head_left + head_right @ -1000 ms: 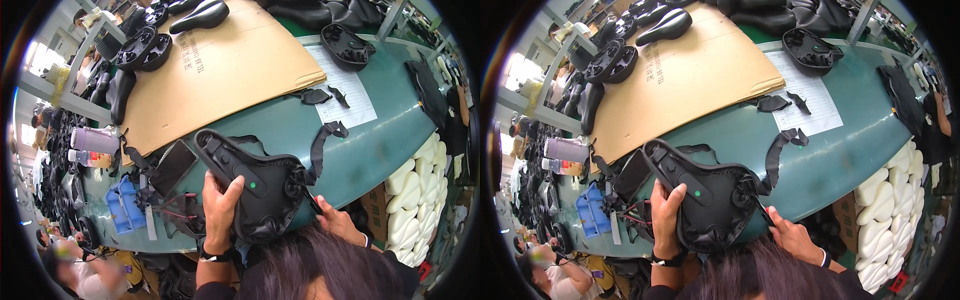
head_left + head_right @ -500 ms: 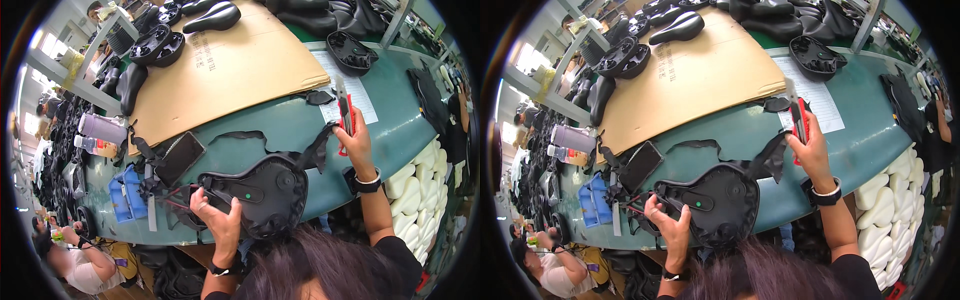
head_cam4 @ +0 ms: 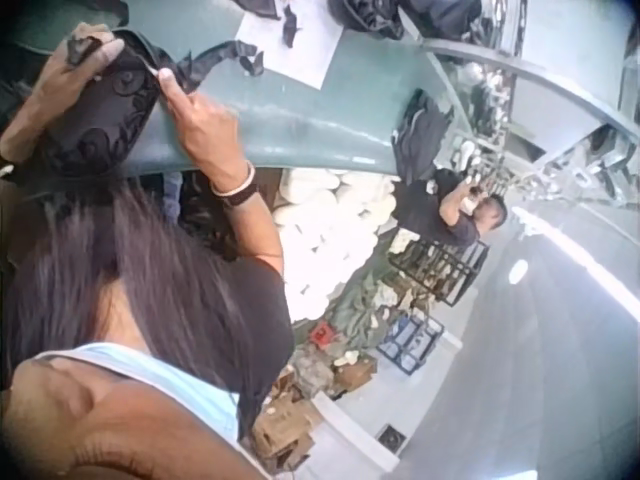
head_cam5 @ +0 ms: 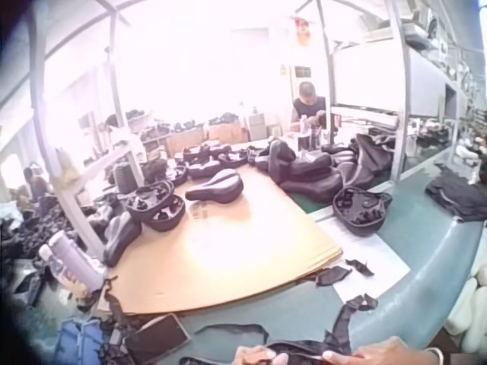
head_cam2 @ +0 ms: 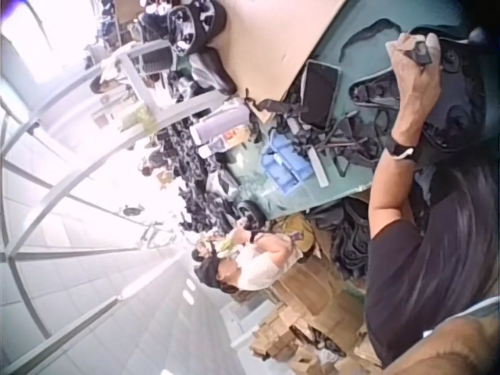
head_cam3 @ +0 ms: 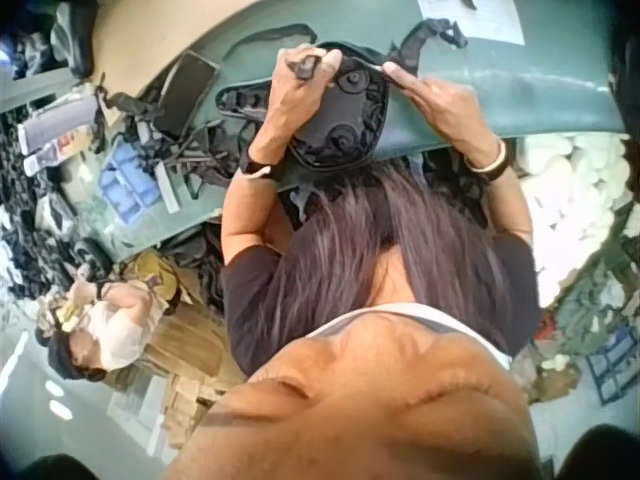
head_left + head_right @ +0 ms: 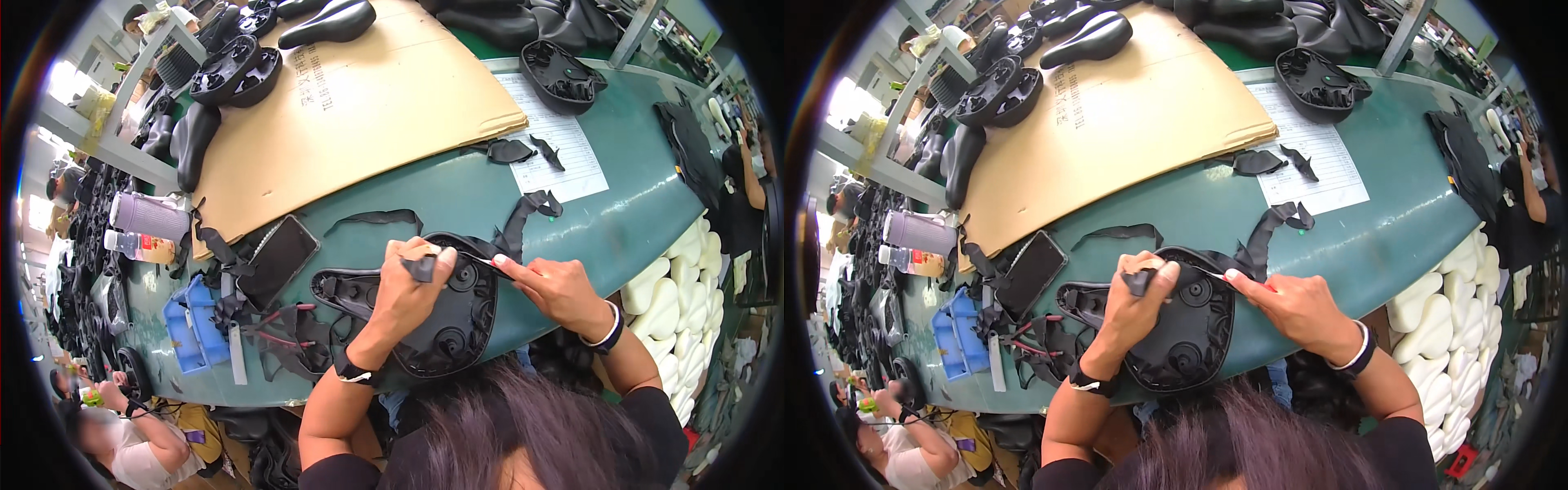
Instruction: The person uses a red utility knife to trim excess black material from the underside of bicycle seats. They repeatedly pick up seats from a pile, scrape the edges to remove loose strips, and place the seats back on the table. The process is repetitive and involves handling multiple seats one by one.
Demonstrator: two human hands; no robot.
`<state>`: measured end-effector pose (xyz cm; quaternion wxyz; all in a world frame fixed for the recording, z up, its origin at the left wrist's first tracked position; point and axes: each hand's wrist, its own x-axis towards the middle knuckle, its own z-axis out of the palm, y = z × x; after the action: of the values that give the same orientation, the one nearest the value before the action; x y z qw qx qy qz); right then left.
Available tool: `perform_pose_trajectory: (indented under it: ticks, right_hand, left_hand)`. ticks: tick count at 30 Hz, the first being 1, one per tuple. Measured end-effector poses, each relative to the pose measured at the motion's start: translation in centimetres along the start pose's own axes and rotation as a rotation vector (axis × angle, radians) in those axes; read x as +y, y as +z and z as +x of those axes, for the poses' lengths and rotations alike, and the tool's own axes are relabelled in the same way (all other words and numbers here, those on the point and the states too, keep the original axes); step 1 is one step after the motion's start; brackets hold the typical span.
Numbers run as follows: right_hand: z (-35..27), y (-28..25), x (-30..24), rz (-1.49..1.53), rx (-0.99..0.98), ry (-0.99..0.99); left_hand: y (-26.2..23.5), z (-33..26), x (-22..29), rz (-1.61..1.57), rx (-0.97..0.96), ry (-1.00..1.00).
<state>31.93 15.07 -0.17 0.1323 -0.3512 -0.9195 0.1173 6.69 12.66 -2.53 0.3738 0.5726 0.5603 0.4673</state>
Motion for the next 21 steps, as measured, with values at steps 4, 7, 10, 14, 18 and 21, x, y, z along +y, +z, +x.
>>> perform_pose_trajectory:
  ticks: [4,7,10,14,18,21]
  right_hand:
    - [-3.4,1.0,-2.8,-0.046,-0.029,0.201]
    - [-3.8,0.6,-5.1,-0.01,-0.046,0.319]
    - [-1.2,-0.3,-3.6,-0.034,-0.036,0.242]
    - [2.6,-0.6,-1.9,-0.146,0.001,0.15]
    - [2.0,-0.5,-3.9,-0.204,-0.109,0.153]
    - [0.4,-0.5,-5.4,-0.122,-0.148,0.25]
  left_hand:
    - [-1.6,0.0,0.8,-0.781,0.127,-0.173]
    - [-1.3,-0.6,0.4,-1.289,0.145,-0.069]
    - [-1.5,-0.7,1.0,-0.536,-0.012,0.109]
    - [-2.0,2.2,1.6,0.775,-0.035,0.397]
    - [-2.4,5.0,-2.1,0.53,0.476,0.554]
    - [-3.0,4.7,-1.9,0.541,0.502,0.17]
